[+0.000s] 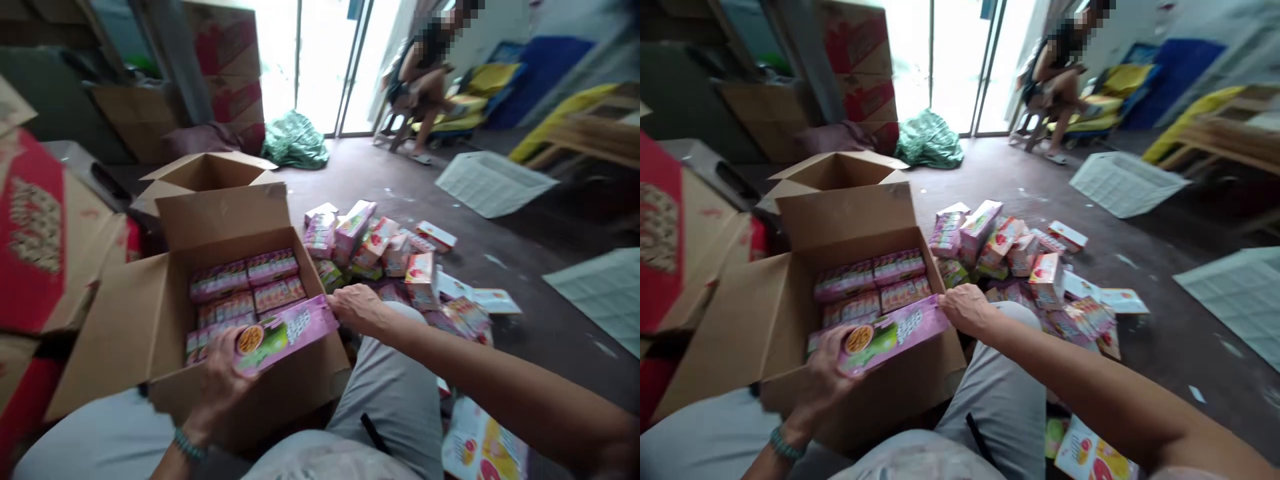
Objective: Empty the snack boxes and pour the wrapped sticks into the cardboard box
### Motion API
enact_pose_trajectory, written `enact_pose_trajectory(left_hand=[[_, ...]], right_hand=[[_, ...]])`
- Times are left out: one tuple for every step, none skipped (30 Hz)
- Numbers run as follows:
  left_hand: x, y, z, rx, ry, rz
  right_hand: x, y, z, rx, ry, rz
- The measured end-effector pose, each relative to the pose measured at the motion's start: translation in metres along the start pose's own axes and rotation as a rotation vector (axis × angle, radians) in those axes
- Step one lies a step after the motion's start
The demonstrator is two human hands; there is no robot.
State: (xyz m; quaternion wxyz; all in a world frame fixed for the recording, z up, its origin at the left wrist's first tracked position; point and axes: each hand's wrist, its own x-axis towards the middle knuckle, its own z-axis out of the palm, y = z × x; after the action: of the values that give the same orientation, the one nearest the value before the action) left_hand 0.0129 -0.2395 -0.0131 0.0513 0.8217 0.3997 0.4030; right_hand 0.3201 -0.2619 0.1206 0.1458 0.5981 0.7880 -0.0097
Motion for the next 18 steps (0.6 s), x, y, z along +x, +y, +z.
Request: enact_pose_trajectory(left_hand=[[0.001,-0.006,0.001,-0.023,-0.016,-0.008],[0.003,-0.012,0.002,-0.054,-0.034,-0.055],[0.008,-0.017,0.002,-0.087,-0.058,-0.133],[0.015,-0.020,0.001,-0.114,-0.085,-0.236],[0.026,-0.020,0.001,-0.136,-0.114,-0.369],[0.039,-0.017,0.002,-0.156,-0.142,-0.510],[0.055,-0.010,0.003,-0.182,-0.167,-0.640],[0.074,0.001,0.007,-0.226,-0.194,-0.748],[0.094,0.016,0.012,-0.287,-0.212,-0.828],[0.115,0.035,0.020,-0.373,-0.232,-0.856],[0.136,0.056,0.030,-0.483,-0.265,-0.849],[0.157,0.078,0.041,-0.573,-0.250,-0.818],[0.177,0.100,0.054,-0.669,-0.272,-0.776],[0.195,0.120,0.066,-0.792,-0.278,-0.751],[0.213,0.135,0.079,-0.910,-0.317,-0.714],[0.229,0.144,0.091,-0.963,-0.383,-0.669],[0.243,0.147,0.101,-0.945,-0.430,-0.599],[0.254,0.141,0.108,-0.859,-0.425,-0.532]], right_hand=[[-0.005,0.008,0.002,0.036,0.012,0.028],[-0.010,0.015,0.004,0.074,0.031,0.080],[-0.017,0.021,0.007,0.113,0.066,0.156],[-0.023,0.024,0.012,0.155,0.124,0.245],[-0.030,0.025,0.017,0.205,0.204,0.326],[-0.037,0.024,0.023,0.260,0.299,0.388],[-0.043,0.020,0.030,0.316,0.398,0.417],[-0.047,0.014,0.036,0.371,0.491,0.416],[-0.050,0.007,0.042,0.420,0.573,0.383],[-0.052,0.000,0.046,0.466,0.644,0.337],[-0.052,-0.007,0.047,0.506,0.715,0.292],[-0.052,-0.012,0.046,0.545,0.780,0.258],[-0.050,-0.015,0.042,0.587,0.833,0.234],[-0.049,-0.015,0.036,0.633,0.875,0.224],[-0.046,-0.011,0.029,0.679,0.909,0.226],[-0.043,-0.005,0.020,0.721,0.939,0.241],[-0.037,0.003,0.011,0.756,0.964,0.265],[-0.030,0.013,0.003,0.781,0.986,0.295]])
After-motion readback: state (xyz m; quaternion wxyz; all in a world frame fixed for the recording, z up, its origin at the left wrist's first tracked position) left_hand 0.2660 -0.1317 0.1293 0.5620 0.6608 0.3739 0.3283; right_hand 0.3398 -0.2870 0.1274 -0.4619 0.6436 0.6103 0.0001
